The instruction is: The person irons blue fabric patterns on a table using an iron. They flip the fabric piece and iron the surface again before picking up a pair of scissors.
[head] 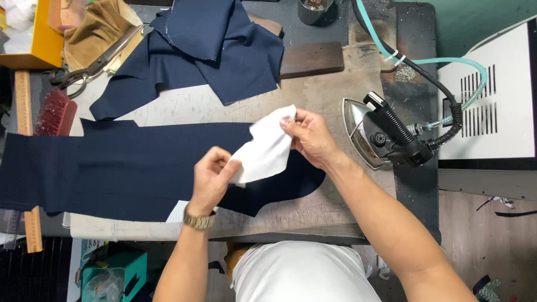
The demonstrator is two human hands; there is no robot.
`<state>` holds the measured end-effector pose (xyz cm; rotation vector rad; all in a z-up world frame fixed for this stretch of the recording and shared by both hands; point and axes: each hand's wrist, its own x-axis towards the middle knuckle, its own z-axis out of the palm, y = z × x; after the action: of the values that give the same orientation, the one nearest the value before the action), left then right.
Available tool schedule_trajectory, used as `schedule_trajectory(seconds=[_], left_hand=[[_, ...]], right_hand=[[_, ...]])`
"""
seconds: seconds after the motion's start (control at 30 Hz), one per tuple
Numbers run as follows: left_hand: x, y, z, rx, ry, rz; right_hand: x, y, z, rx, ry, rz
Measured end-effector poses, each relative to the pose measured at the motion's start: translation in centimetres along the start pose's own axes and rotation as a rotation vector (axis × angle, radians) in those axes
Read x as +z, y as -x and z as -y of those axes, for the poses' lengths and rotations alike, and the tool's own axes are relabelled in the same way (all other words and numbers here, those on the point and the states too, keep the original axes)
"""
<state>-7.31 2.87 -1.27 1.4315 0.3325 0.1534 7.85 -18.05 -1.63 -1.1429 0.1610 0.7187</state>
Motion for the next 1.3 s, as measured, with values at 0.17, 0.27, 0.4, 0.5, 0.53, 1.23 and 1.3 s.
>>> schedule_trajectory(seconds=[0.17, 0.27, 0.4, 0.5, 0.53, 1.23, 1.3], left_hand=[[-0.5, 2.0, -1.1, 0.076, -0.873, 0.162], [-0.6, 2.8, -0.1, -0.184, -1.172, 0.360], [0.0, 3.9, 4.6, -0.196, -1.262, 0.111], [0.9, 4.3, 6.9, -0.133, -1.386, 0.000], [0.9, 4.6, 8.1, -0.113, -1.390, 0.055], [3.0, 5.2, 6.0, -0.104, -1.277, 0.027], [5.1, 4.1, 6.7, 0.164, -1.349, -0.036]], right_hand=[[-7.2, -0.5, -4.5, -0.063, 0.332, -0.155], [-10.9, 1.0, -7.4, -0.023, 0.557, -0.255], [-10.0, 4.9, -5.5, 0.013, 0.579, -0.333], [-9.6, 6.0, -4.7, 0.038, 0.607, -0.386], [-9.1, 6.4, -4.1, 0.043, 0.635, -0.406], [-10.8, 6.2, -5.9, 0.135, 1.026, -0.528], [-11.1, 6.0, -6.1, 0.100, 1.020, -0.522]])
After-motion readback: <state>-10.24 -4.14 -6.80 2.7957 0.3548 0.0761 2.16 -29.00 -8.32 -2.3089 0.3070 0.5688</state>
